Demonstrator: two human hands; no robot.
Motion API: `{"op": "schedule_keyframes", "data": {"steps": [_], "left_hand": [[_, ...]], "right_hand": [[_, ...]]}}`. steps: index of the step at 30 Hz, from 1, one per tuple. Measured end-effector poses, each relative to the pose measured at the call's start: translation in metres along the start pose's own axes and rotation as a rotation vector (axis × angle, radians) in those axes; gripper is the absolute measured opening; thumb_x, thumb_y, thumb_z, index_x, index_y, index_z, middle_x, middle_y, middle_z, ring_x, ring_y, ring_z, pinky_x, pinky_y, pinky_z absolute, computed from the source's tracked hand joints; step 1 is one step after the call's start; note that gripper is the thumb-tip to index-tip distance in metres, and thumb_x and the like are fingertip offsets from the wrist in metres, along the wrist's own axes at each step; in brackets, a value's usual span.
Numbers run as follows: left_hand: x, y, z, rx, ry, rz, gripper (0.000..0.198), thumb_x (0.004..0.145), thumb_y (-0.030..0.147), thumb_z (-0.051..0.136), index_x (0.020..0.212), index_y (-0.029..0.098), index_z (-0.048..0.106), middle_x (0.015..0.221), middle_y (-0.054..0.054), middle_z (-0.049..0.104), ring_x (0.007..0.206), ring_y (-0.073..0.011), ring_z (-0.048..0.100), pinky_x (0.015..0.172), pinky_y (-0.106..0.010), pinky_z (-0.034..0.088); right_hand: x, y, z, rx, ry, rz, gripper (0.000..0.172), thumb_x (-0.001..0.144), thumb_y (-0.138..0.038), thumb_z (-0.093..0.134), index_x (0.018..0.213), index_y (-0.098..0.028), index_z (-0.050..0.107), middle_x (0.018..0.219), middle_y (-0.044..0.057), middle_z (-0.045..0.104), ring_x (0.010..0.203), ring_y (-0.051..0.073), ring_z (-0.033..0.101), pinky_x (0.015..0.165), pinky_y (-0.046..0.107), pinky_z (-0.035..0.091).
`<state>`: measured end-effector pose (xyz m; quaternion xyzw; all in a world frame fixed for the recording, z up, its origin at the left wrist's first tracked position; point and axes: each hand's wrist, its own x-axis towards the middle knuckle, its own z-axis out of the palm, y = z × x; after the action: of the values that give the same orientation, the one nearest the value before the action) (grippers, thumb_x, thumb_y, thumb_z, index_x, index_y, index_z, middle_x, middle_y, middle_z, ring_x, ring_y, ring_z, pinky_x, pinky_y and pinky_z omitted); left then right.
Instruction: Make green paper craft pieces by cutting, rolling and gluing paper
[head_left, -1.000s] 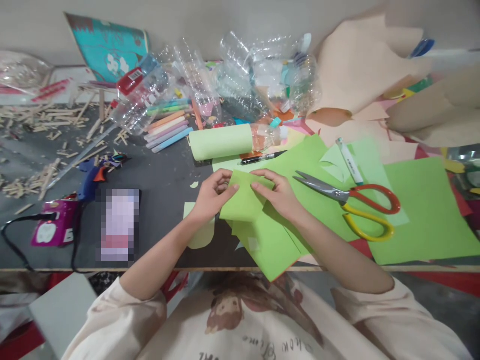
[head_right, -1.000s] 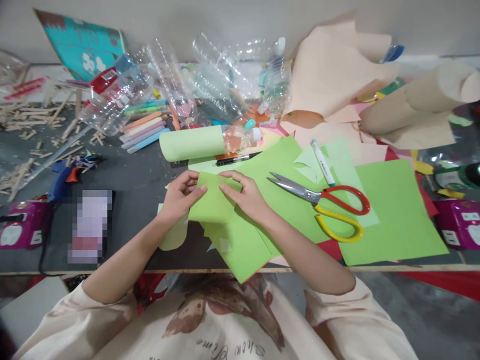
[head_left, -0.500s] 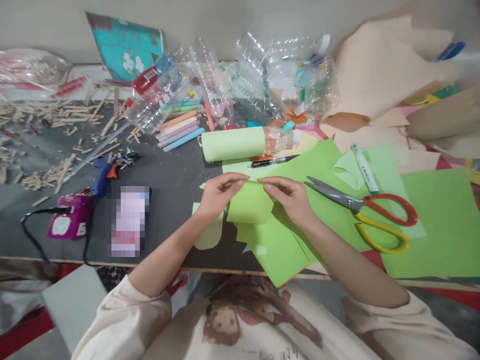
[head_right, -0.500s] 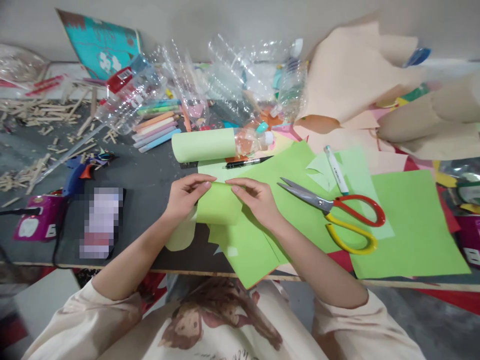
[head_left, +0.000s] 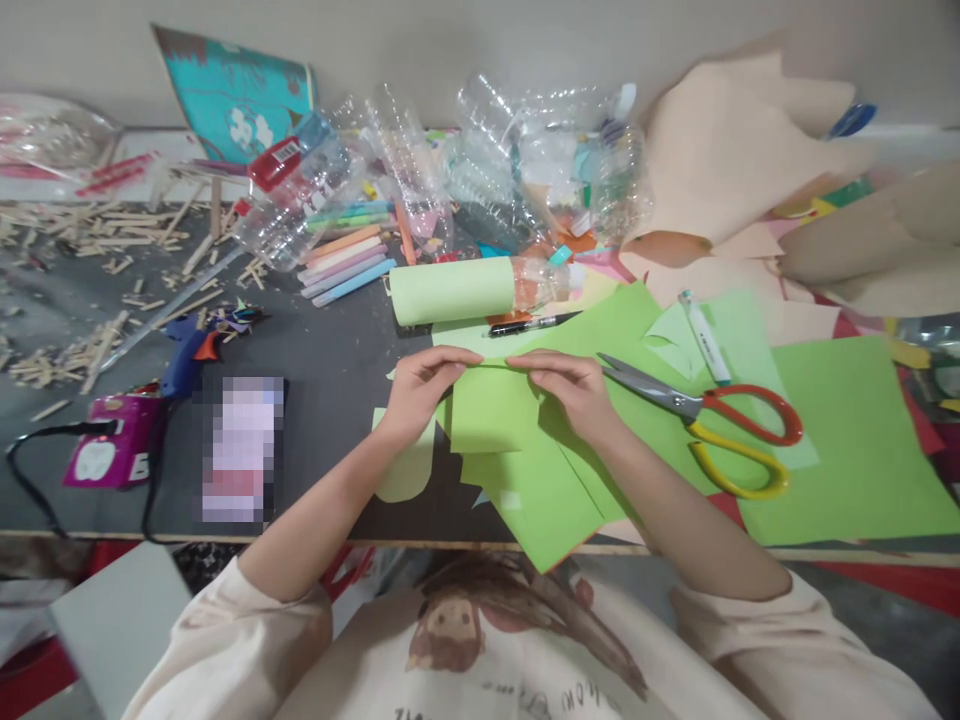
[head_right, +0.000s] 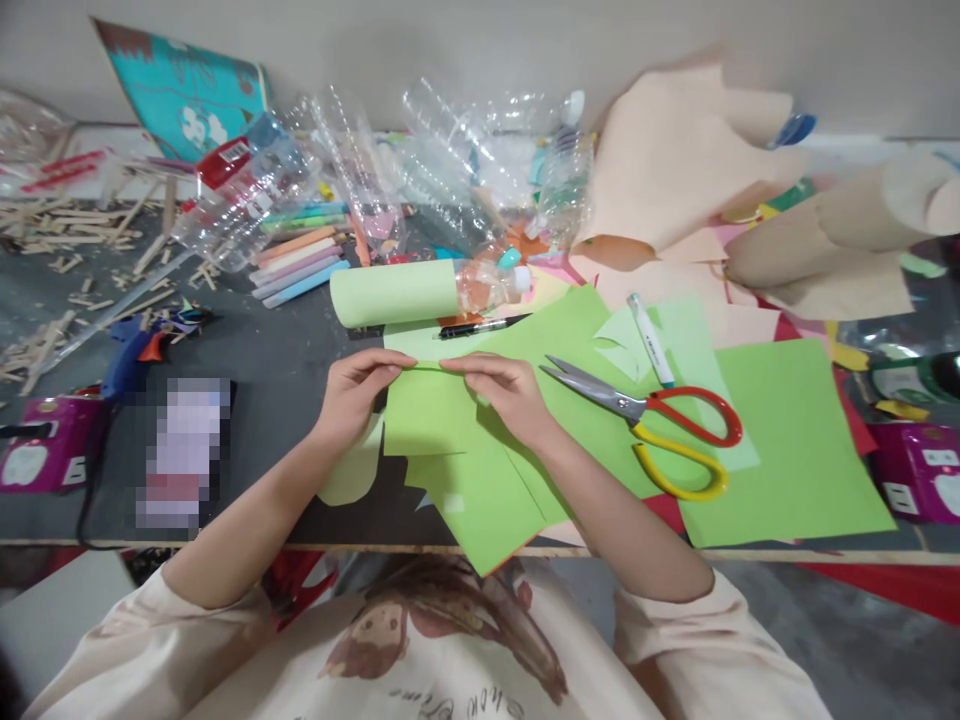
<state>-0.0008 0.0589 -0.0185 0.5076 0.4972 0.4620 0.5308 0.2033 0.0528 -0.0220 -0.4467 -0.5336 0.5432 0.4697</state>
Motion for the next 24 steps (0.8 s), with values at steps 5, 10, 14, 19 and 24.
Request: {"op": "schedule_keyframes", "data": {"steps": [5, 10, 14, 19, 24], "left_hand": [[-0.0017, 0.0035, 0.0012, 0.010, -0.025, 0.019, 0.012, 0.074, 0.022, 0.065, 0.075, 0.023, 0.077, 0.083, -0.003, 0.077, 0.078, -0.0168, 0.069, 0.072, -0.027, 0.053], [-0.0020, 0.0066, 0.0007, 0.029, -0.044, -0.001, 0.011, 0.073, 0.026, 0.067, 0.075, 0.022, 0.077, 0.081, -0.004, 0.076, 0.075, -0.0165, 0.067, 0.069, -0.027, 0.052], [-0.0029, 0.0074, 0.0002, 0.052, -0.085, -0.004, 0.018, 0.075, 0.037, 0.069, 0.077, 0.021, 0.077, 0.081, -0.005, 0.075, 0.073, -0.0157, 0.065, 0.066, -0.026, 0.051], [-0.0045, 0.0050, 0.0024, 0.090, -0.115, -0.060, 0.042, 0.069, 0.049, 0.075, 0.097, 0.019, 0.075, 0.084, -0.006, 0.074, 0.065, -0.0134, 0.062, 0.060, -0.024, 0.050], [-0.0046, 0.0062, 0.0052, 0.186, -0.147, -0.028, 0.029, 0.074, 0.044, 0.072, 0.088, 0.019, 0.075, 0.092, -0.007, 0.075, 0.077, -0.0165, 0.067, 0.064, -0.024, 0.051]], "right_hand": [[0.0000, -0.0003, 0.0045, 0.012, 0.022, 0.002, 0.018, 0.076, -0.044, 0.072, 0.079, -0.027, 0.079, 0.082, 0.003, 0.077, 0.073, 0.017, 0.067, 0.065, 0.031, 0.053], [0.0021, -0.0002, 0.0080, 0.041, 0.059, 0.042, 0.026, 0.067, -0.046, 0.079, 0.083, -0.025, 0.076, 0.087, 0.003, 0.075, 0.076, 0.016, 0.066, 0.066, 0.030, 0.054], [0.0031, 0.0002, 0.0067, 0.005, 0.046, 0.081, 0.021, 0.070, -0.040, 0.077, 0.082, -0.024, 0.075, 0.082, 0.002, 0.074, 0.069, 0.015, 0.063, 0.063, 0.030, 0.051], [0.0031, -0.0005, 0.0075, -0.016, 0.042, 0.052, 0.011, 0.072, -0.029, 0.074, 0.081, -0.024, 0.075, 0.082, 0.001, 0.074, 0.072, 0.015, 0.064, 0.068, 0.030, 0.051], [-0.0011, -0.0020, 0.0083, -0.047, -0.004, 0.073, 0.015, 0.071, -0.033, 0.076, 0.082, -0.023, 0.075, 0.084, 0.003, 0.075, 0.075, 0.017, 0.066, 0.070, 0.032, 0.052]]}}
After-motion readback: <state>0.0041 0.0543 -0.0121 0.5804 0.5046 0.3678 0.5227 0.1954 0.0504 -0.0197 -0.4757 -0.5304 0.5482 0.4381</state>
